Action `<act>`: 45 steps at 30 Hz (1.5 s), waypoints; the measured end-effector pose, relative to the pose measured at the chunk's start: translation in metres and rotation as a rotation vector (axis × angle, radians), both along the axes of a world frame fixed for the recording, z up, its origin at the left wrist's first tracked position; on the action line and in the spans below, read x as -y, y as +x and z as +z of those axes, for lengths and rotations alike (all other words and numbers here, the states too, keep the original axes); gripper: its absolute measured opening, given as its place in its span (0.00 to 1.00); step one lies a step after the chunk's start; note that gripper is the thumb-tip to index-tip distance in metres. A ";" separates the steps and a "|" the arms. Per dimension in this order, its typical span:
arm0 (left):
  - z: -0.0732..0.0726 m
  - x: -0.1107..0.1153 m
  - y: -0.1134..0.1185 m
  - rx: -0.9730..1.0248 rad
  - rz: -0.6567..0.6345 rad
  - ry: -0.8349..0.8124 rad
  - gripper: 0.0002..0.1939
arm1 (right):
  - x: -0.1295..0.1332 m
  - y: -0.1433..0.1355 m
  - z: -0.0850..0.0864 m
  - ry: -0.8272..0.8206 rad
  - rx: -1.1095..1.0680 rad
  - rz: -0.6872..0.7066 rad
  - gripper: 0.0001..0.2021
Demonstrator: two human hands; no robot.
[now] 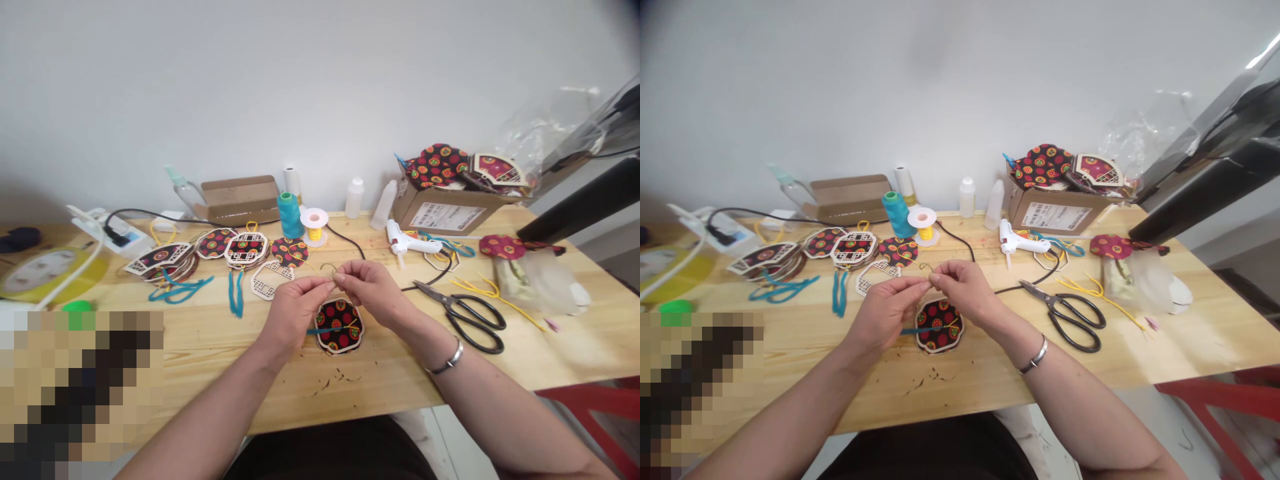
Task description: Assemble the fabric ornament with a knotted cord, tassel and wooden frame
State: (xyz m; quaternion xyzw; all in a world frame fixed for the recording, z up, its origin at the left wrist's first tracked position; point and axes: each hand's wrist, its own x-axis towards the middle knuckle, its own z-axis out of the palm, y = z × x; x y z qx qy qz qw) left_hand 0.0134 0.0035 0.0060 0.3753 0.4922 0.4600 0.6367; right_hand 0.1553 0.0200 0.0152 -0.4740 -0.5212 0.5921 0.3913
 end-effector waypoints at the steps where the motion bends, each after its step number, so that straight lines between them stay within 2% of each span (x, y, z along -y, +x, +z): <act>1: 0.000 0.000 0.000 0.008 0.000 -0.005 0.08 | 0.000 0.000 0.000 0.000 0.001 0.006 0.11; 9: 0.000 0.000 0.001 0.028 0.008 -0.047 0.09 | -0.003 0.002 -0.005 0.049 0.048 -0.006 0.09; 15: 0.002 0.001 0.001 0.012 0.004 -0.052 0.10 | -0.005 0.002 -0.008 0.177 0.184 -0.015 0.07; 21: -0.003 0.000 -0.002 0.000 -0.027 -0.001 0.10 | -0.004 0.003 -0.008 0.265 0.277 -0.019 0.08; 24: -0.003 -0.001 -0.005 -0.096 -0.012 0.065 0.12 | -0.005 0.004 -0.009 0.287 0.318 -0.038 0.07; 29: 0.001 -0.005 -0.009 -0.415 0.024 0.195 0.10 | -0.007 0.008 -0.010 0.353 0.390 -0.090 0.06; 32: 0.004 -0.006 -0.010 -0.513 0.038 0.248 0.09 | -0.007 0.009 -0.009 0.403 0.436 -0.109 0.06; 36: 0.003 -0.006 -0.009 -0.508 0.038 0.264 0.09 | -0.006 0.009 -0.008 0.430 0.480 -0.103 0.06; 45: 0.004 -0.005 -0.007 -0.407 -0.021 0.178 0.08 | -0.007 0.009 -0.011 0.449 0.438 -0.088 0.06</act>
